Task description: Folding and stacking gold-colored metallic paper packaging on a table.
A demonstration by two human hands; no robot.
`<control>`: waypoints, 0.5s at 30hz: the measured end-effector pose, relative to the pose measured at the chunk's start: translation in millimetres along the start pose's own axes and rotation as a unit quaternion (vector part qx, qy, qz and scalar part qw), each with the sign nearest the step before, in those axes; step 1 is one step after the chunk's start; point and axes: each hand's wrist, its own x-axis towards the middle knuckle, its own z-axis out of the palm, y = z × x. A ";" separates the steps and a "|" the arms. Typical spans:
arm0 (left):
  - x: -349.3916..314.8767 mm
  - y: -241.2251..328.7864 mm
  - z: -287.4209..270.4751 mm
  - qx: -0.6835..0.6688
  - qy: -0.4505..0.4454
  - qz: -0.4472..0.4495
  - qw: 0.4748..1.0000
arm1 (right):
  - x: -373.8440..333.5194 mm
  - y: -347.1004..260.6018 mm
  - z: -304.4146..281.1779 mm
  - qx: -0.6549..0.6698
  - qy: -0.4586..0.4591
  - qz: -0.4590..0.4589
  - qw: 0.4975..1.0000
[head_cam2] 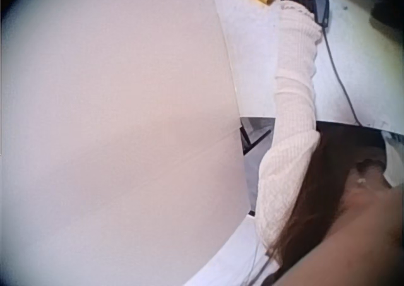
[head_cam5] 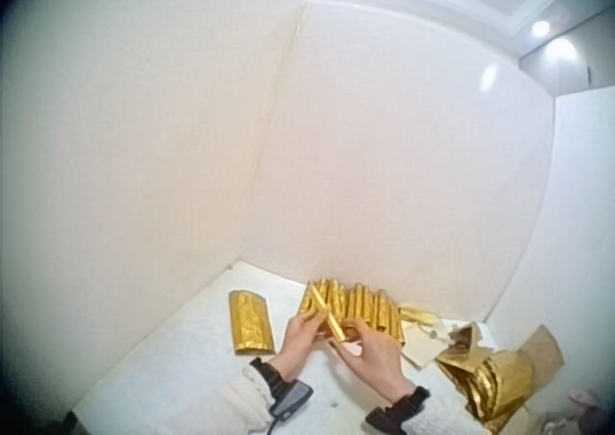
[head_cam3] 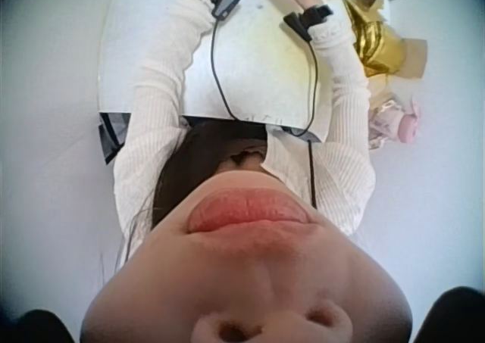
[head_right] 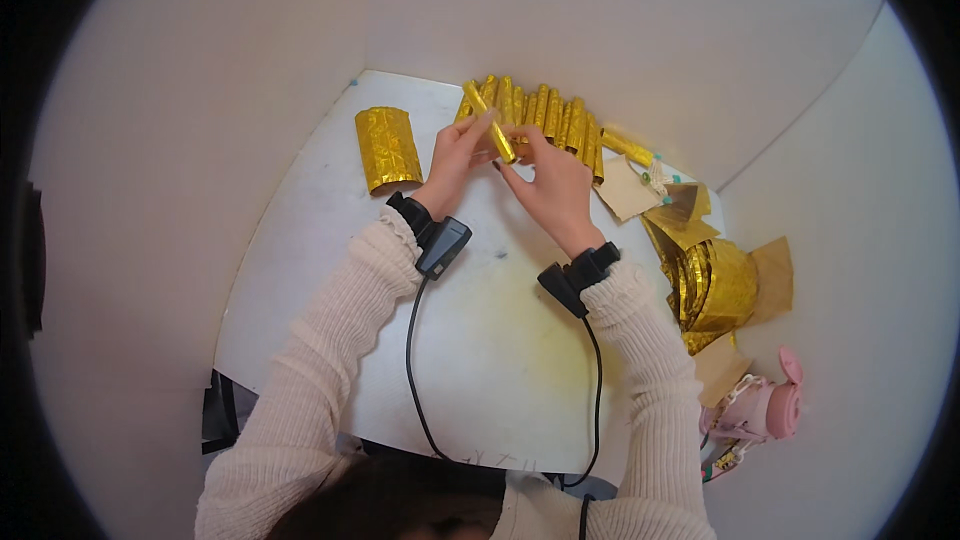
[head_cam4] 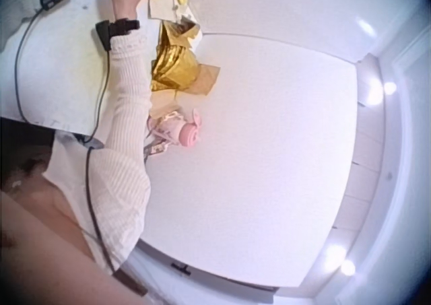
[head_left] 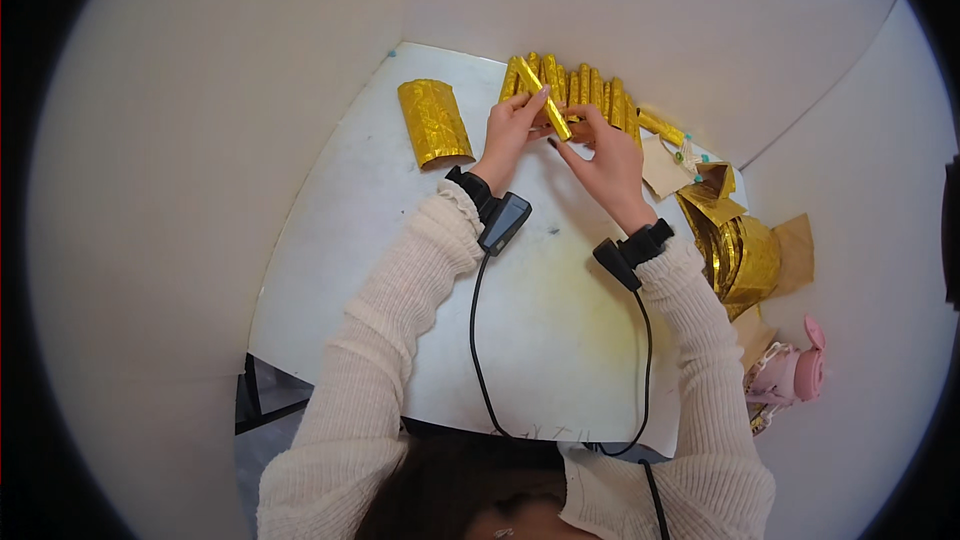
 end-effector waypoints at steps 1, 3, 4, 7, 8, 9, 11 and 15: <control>1.6 -0.2 -1.2 0.013 0.009 0.032 0.999 | 1.9 -3.0 0.8 -0.063 0.039 -0.040 0.996; 6.2 0.0 -3.8 0.026 0.018 0.063 0.998 | 5.2 -7.6 0.9 -0.105 0.071 -0.072 0.989; 8.3 -0.8 -6.0 0.051 0.028 0.087 0.994 | 6.2 -8.1 0.9 -0.148 0.103 -0.104 0.978; 4.9 -0.3 -8.9 0.211 0.100 0.152 0.960 | 20.8 5.1 -4.7 -0.188 0.178 -0.094 0.961; 2.7 2.2 -7.9 0.340 0.159 0.191 0.907 | 25.7 5.9 -10.9 -0.185 0.206 -0.057 0.959; 5.8 0.2 -11.0 0.340 0.158 0.190 0.907 | 30.4 11.7 -12.3 -0.185 0.207 -0.056 0.959; 13.7 -2.9 -24.8 0.427 0.146 0.344 0.824 | 41.9 17.2 -12.2 -0.145 0.236 -0.012 0.961; 20.2 -15.3 -27.5 0.487 0.167 0.332 0.790 | 46.3 33.7 3.5 -0.165 0.207 -0.042 0.963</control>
